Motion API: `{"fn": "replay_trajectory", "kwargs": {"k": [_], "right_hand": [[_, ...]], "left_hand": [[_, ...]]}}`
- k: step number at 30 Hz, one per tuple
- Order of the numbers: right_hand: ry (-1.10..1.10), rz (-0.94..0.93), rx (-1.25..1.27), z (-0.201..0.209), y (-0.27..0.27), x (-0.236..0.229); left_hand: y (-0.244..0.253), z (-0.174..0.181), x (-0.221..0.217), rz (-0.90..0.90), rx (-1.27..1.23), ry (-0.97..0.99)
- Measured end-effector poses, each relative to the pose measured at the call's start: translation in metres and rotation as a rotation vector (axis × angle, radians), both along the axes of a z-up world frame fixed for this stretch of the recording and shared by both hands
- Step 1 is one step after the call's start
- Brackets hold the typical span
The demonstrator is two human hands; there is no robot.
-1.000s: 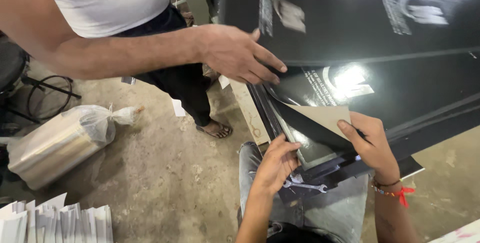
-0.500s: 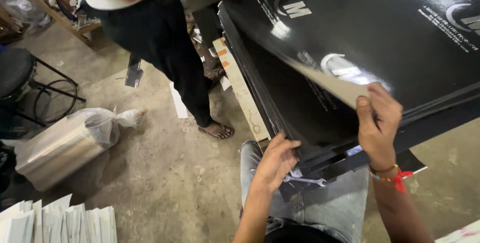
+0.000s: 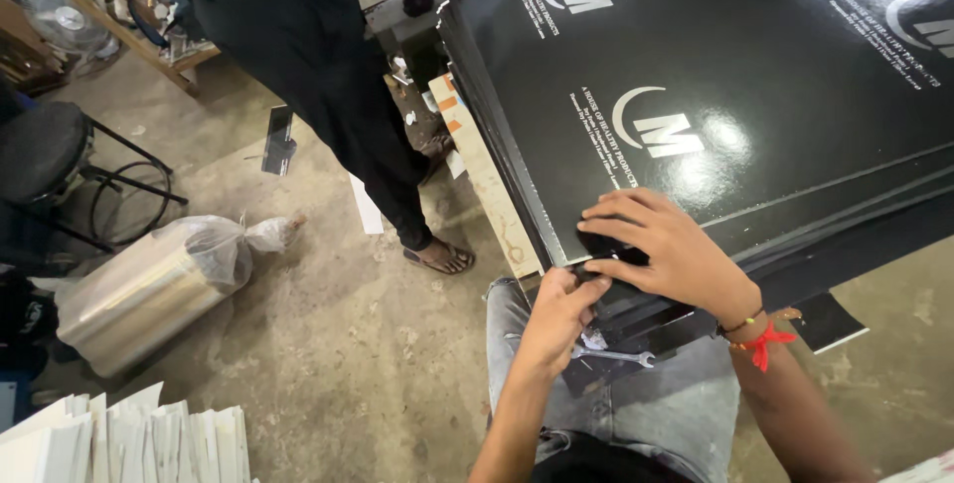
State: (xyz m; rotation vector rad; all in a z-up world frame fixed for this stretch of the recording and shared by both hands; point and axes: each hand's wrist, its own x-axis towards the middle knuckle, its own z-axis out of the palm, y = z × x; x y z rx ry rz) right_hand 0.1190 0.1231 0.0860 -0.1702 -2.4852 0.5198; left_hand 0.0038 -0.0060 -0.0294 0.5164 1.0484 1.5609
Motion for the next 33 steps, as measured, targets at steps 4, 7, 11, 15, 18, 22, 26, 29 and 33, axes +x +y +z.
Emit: {"fn": "replay_trajectory", "kwargs": {"k": [4,7,11,15,18,22,26,29,33], "right_hand": [[0.141,-0.146,-0.027,-0.014,-0.004,0.018],[0.203,-0.255,-0.286,-0.028,-0.004,0.033],[0.216,-0.326,-0.208,-0.042,-0.005,0.04],[0.161,-0.191,-0.154,-0.033,0.0,0.047],[0.136,-0.109,-0.148,-0.027,0.005,0.049],[0.163,-0.095,-0.204,-0.029,0.004,0.05],[0.183,-0.156,-0.23,-0.035,0.003,0.048],[0.17,-0.189,-0.213,-0.038,0.003,0.046],[0.167,-0.253,-0.211,-0.042,0.001,0.045]], "left_hand": [[-0.003,0.004,0.0,-0.009,0.065,0.099],[-0.003,0.014,0.003,0.027,0.165,0.059],[0.002,0.016,0.013,0.094,0.203,0.037],[0.005,0.012,0.015,0.129,0.165,0.077],[0.006,0.013,0.017,0.146,0.09,0.107],[0.004,0.025,0.019,0.155,0.128,0.025],[0.004,0.029,0.008,0.006,0.089,0.017],[0.004,0.028,-0.001,-0.078,0.078,-0.027],[0.005,0.026,-0.006,-0.091,0.033,-0.084]]}}
